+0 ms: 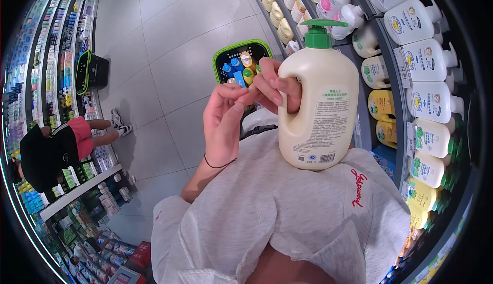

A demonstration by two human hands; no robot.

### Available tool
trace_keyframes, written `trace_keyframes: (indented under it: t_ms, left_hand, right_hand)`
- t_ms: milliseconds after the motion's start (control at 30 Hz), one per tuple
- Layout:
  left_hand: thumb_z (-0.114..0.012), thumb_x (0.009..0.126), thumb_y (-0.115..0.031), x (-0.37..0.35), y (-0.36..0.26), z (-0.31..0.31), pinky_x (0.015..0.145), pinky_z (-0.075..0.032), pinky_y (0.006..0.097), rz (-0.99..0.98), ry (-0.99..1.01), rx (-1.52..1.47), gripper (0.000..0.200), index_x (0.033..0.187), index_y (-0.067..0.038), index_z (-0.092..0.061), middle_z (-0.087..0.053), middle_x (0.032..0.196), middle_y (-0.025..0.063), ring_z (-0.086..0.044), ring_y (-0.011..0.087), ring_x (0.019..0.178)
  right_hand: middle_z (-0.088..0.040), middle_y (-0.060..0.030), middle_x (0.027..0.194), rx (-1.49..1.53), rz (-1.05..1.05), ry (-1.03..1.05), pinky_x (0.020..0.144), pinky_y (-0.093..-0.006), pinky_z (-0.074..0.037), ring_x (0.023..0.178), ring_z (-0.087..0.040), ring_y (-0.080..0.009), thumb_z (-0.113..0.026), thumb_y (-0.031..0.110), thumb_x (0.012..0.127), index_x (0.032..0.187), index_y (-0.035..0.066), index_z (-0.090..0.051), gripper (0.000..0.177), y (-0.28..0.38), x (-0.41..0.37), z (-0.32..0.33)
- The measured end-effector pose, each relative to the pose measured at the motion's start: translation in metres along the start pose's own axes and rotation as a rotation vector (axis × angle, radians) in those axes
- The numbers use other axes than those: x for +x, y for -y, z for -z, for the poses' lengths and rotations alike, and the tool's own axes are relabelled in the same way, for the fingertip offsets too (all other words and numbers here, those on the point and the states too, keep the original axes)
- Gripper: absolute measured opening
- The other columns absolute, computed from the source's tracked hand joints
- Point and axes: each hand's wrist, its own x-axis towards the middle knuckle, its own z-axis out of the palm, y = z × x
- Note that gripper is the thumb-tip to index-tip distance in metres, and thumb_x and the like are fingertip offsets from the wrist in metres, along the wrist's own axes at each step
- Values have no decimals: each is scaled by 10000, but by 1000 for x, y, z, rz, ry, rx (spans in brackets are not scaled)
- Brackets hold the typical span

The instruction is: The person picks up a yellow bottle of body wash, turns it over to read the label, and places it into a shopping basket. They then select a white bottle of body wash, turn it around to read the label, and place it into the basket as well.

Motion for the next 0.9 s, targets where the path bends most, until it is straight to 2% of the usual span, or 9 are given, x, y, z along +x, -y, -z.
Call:
trace_keyframes:
  t_ms: [200,300,433,467,600,700,800,867,900]
  left_hand:
    - [-471,866,-14,0,1,1,906,-342,272,5,-3,60,161,1022,1,-505,-469,1045,61,-453,124,990]
    - [-460,876,-69,2,5,9,900,-348,276,-43,4,106,183,1036,10,-503,-488,1023,70,-457,127,984]
    - [-426,891,-149,6,9,33,874,-384,296,27,-42,-1,246,1062,12,-501,-532,988,85,-503,151,943]
    - [-415,894,-165,6,10,36,864,-395,304,55,-74,5,263,1071,11,-499,-544,981,90,-522,162,928]
    - [-417,894,-160,-2,14,40,848,-415,309,92,-111,38,266,1079,16,-493,-551,1004,106,-551,181,923]
    - [-443,893,-226,-6,17,38,839,-418,329,157,-141,35,281,1062,-6,-484,-548,979,90,-557,221,930]
    - [-418,906,-221,-5,24,36,865,-423,345,193,-130,66,312,1110,9,-469,-557,1063,122,-564,241,993]
    - [-432,904,-232,-2,24,14,930,-395,365,176,161,190,412,1232,17,-408,-498,1206,152,-515,249,1107]
    - [-432,904,-232,1,23,4,930,-395,365,169,147,182,412,1232,17,-408,-498,1206,152,-515,249,1107]
  right_hand:
    - [-326,40,465,-42,-2,-33,378,-196,-303,397,-355,-85,-481,173,935,859,117,-417,114,0,-4,0]
    - [-331,41,467,-75,0,-44,383,-193,-304,402,-360,-85,-489,177,933,857,118,-421,118,0,-2,-2]
    - [-337,41,470,-150,36,-63,390,-188,-305,409,-366,-86,-499,182,930,854,119,-426,123,0,-1,-4]
    - [-424,22,522,-12,-45,-112,435,-179,-339,492,-495,-99,-580,148,879,866,77,-489,116,1,-6,-1]
    - [-439,17,543,84,-53,-224,441,-185,-351,510,-514,-100,-582,135,874,882,69,-500,105,7,-7,7]
    - [-451,14,558,153,-28,-329,445,-189,-360,523,-527,-102,-583,125,870,893,64,-508,100,14,-8,17]
    - [-463,11,573,193,-7,-436,449,-193,-369,536,-541,-103,-584,115,866,904,58,-516,97,18,-12,24]
    - [-471,8,583,205,3,-519,452,-196,-375,545,-551,-104,-585,108,864,912,54,-521,97,20,-18,29]
    - [-475,7,588,200,5,-557,453,-197,-378,549,-555,-104,-585,105,863,916,52,-523,97,21,-20,31]
